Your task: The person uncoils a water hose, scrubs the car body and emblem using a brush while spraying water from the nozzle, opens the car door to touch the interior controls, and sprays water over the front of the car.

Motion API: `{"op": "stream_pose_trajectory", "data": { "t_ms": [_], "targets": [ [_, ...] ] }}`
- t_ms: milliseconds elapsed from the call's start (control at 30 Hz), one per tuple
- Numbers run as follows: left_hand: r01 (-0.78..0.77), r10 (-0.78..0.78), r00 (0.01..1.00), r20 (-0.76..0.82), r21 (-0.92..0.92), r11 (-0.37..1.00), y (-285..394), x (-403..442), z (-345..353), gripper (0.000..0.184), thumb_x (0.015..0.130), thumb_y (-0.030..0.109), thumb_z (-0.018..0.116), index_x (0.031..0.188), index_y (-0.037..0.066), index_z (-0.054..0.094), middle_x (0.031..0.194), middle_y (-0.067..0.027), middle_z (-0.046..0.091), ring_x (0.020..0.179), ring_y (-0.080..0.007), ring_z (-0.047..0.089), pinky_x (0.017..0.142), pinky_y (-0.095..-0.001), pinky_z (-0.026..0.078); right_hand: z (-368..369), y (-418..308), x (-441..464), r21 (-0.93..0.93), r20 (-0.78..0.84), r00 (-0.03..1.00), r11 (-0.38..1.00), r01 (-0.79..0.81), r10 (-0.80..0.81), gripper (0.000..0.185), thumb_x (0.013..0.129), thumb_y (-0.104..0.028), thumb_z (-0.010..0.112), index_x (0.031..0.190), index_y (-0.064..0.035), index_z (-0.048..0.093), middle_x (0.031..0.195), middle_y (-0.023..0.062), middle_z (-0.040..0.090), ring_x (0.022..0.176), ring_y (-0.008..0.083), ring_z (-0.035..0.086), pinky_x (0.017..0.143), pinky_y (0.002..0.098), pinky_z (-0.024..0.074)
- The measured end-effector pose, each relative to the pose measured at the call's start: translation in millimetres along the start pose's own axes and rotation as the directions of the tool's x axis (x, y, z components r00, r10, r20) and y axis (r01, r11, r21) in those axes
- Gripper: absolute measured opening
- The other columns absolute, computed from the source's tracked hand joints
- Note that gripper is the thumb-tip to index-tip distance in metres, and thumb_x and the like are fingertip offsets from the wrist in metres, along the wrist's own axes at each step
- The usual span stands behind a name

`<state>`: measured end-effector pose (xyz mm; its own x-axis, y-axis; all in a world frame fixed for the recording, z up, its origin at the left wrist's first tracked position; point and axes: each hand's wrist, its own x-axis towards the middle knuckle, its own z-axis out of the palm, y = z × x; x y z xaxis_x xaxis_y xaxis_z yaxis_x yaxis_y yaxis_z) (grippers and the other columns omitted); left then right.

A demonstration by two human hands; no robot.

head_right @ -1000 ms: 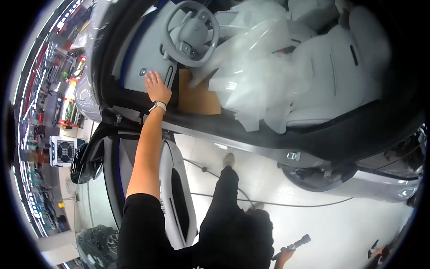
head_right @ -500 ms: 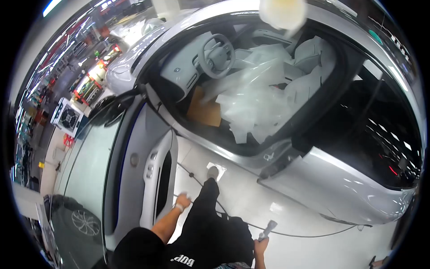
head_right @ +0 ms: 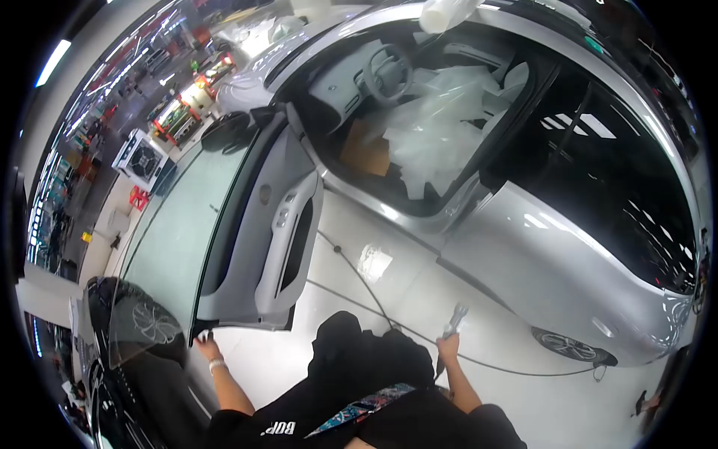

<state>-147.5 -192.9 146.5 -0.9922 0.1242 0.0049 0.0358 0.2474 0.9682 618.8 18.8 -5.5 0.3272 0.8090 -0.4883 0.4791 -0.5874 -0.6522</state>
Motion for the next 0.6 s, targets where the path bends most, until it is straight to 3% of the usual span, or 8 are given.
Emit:
{"op": "stream_pose_trajectory", "data": {
  "t_ms": [33, 167, 267, 333, 400, 467, 500, 600],
  "targets": [
    [-0.194, 0.214, 0.971, 0.103, -0.173, 0.966, 11.5, 0.3, 4.2, 0.038, 0.090, -0.002, 0.061, 0.127, -0.004, 0.050, 0.132, -0.0142, 0.054, 0.121, -0.0230, 0.052, 0.104, -0.0353, 0.043, 11.4, 18.9, 18.4, -0.032, -0.011, 1.000, 0.999, -0.014, 0.013, 0.049, 0.069, -0.013, 0.072, 0.106, 0.0105, 0.051, 0.090, 0.0270, 0.065, 0.086, 0.0406, 0.067, 0.075, 0.0458, 0.0542],
    [-0.232, 0.224, 0.972, -0.065, -0.382, 0.895, -19.2, 28.9, 12.7, 0.025, 0.088, -0.002, 0.061, 0.113, -0.004, 0.056, 0.103, -0.0103, 0.065, 0.092, -0.0223, 0.059, 0.075, -0.0390, 0.049, 1.1, -33.1, -10.5, 0.100, -0.036, 0.999, 0.995, -0.004, 0.007, 0.043, 0.072, -0.010, 0.066, 0.104, 0.0101, 0.046, 0.078, 0.0188, 0.063, 0.063, 0.0275, 0.067, 0.056, 0.0385, 0.0550],
    [-0.448, 0.507, 0.862, -0.008, 0.458, 0.768, -11.7, 34.5, 2.9, 0.020, 0.088, 0.004, 0.067, 0.104, -0.005, 0.060, 0.100, -0.0176, 0.062, 0.093, -0.0293, 0.060, 0.081, -0.0411, 0.049, 1.6, -50.2, -42.0, 0.041, 0.003, 1.000, 0.999, 0.022, -0.022, 0.045, 0.071, -0.011, 0.066, 0.106, 0.0111, 0.049, 0.082, 0.0212, 0.065, 0.064, 0.0295, 0.067, 0.056, 0.0395, 0.0543],
    [-0.598, 0.716, 0.697, 0.032, 0.577, 0.556, -30.9, 38.9, -1.6, 0.016, 0.088, 0.005, 0.067, 0.099, -0.004, 0.059, 0.098, -0.0189, 0.062, 0.090, -0.0332, 0.059, 0.084, -0.0427, 0.048, -2.3, -55.1, -71.9, 0.020, 0.000, 0.998, 0.998, 0.055, -0.055, 0.046, 0.070, -0.011, 0.068, 0.106, 0.0121, 0.052, 0.088, 0.0260, 0.066, 0.073, 0.0376, 0.068, 0.063, 0.0446, 0.0543],
    [-0.577, 0.583, 0.812, -0.023, 0.113, 0.809, -1.2, -5.4, 10.8, 0.013, 0.090, 0.004, 0.064, 0.099, -0.005, 0.059, 0.097, -0.0175, 0.062, 0.089, -0.0310, 0.059, 0.081, -0.0444, 0.048, 6.8, -37.1, -84.0, -0.087, -0.051, 0.993, 0.991, 0.101, -0.106, 0.047, 0.068, -0.015, 0.072, 0.102, 0.0103, 0.051, 0.089, 0.0277, 0.065, 0.084, 0.0410, 0.067, 0.073, 0.0466, 0.0542],
    [-0.759, 0.828, 0.546, 0.125, 0.493, 0.426, 30.5, -42.4, 11.5, 0.009, 0.092, 0.003, 0.061, 0.098, -0.002, 0.057, 0.090, -0.0108, 0.059, 0.084, -0.0219, 0.055, 0.077, -0.0374, 0.048, 13.1, -32.4, -108.2, -0.122, -0.070, 0.986, 0.983, 0.139, -0.149, 0.049, 0.067, -0.017, 0.075, 0.101, 0.0083, 0.050, 0.091, 0.0276, 0.064, 0.086, 0.0408, 0.066, 0.075, 0.0460, 0.0542],
    [-0.596, 0.608, 0.794, 0.027, 0.233, 0.768, 40.4, -65.5, 23.4, 0.008, 0.093, 0.004, 0.060, 0.095, -0.002, 0.055, 0.086, -0.0092, 0.056, 0.080, -0.0205, 0.052, 0.076, -0.0356, 0.046, 13.3, -29.9, -122.0, -0.110, -0.054, 0.991, 0.987, 0.119, -0.126, 0.051, 0.066, -0.018, 0.076, 0.102, 0.0088, 0.050, 0.094, 0.0292, 0.063, 0.090, 0.0425, 0.065, 0.079, 0.0468, 0.0534],
    [-0.550, 0.549, 0.835, 0.034, 0.039, 0.834, 41.6, -115.0, 40.2, 0.008, 0.092, 0.001, 0.059, 0.092, -0.001, 0.052, 0.085, -0.0087, 0.052, 0.078, -0.0200, 0.048, 0.075, -0.0349, 0.044, 11.5, -4.8, -159.4, -0.109, -0.097, 0.985, 0.986, 0.130, -0.141, 0.050, 0.066, -0.018, 0.076, 0.100, 0.0091, 0.051, 0.091, 0.0271, 0.064, 0.088, 0.0409, 0.066, 0.078, 0.0469, 0.0538]
  ]
}}
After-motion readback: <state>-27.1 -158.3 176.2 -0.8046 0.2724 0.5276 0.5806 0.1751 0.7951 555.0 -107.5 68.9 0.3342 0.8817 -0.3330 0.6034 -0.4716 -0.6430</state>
